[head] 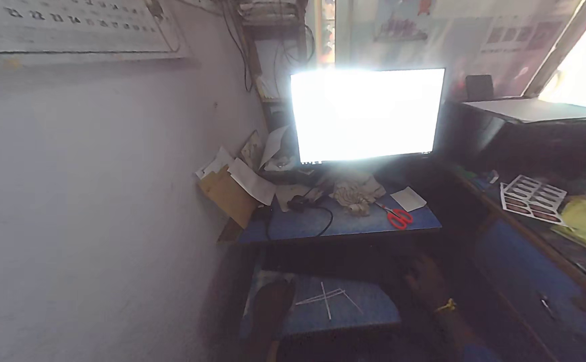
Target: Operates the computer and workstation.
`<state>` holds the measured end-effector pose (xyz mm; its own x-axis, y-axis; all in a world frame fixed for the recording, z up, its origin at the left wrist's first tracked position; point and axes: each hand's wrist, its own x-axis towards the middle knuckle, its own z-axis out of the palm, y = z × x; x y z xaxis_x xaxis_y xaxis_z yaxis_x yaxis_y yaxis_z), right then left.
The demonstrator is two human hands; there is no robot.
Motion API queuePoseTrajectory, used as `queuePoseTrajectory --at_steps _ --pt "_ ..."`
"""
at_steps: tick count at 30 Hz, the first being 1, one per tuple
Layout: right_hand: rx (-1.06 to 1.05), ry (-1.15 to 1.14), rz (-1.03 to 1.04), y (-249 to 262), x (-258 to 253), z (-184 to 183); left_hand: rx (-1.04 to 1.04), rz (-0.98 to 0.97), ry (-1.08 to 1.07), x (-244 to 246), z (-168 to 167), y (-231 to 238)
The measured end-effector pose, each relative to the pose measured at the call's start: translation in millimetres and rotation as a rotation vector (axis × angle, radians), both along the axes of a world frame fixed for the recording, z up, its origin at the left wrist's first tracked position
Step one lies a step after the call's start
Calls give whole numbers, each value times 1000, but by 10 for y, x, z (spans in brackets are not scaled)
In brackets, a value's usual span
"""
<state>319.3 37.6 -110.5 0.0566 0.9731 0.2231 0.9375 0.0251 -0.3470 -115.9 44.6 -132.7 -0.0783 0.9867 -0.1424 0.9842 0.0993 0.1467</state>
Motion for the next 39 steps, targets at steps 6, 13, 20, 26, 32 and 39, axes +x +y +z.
queuePoseTrajectory --at_steps 6,13,20,26,32,39 --pt "25 9 13 11 5 -2 -34 11 -22 8 54 22" --pt "99 9 26 21 13 -35 -89 36 -28 30 135 43" --pt "48 -16 -12 40 30 -85 -71 32 -7 47 119 19" --pt "64 -14 -3 24 15 -55 -37 21 -6 27 63 17" --pt "35 -35 -14 7 0 -25 -93 29 45 61 132 16" --pt "26 -41 -14 16 13 -40 -34 8 44 22 30 35"
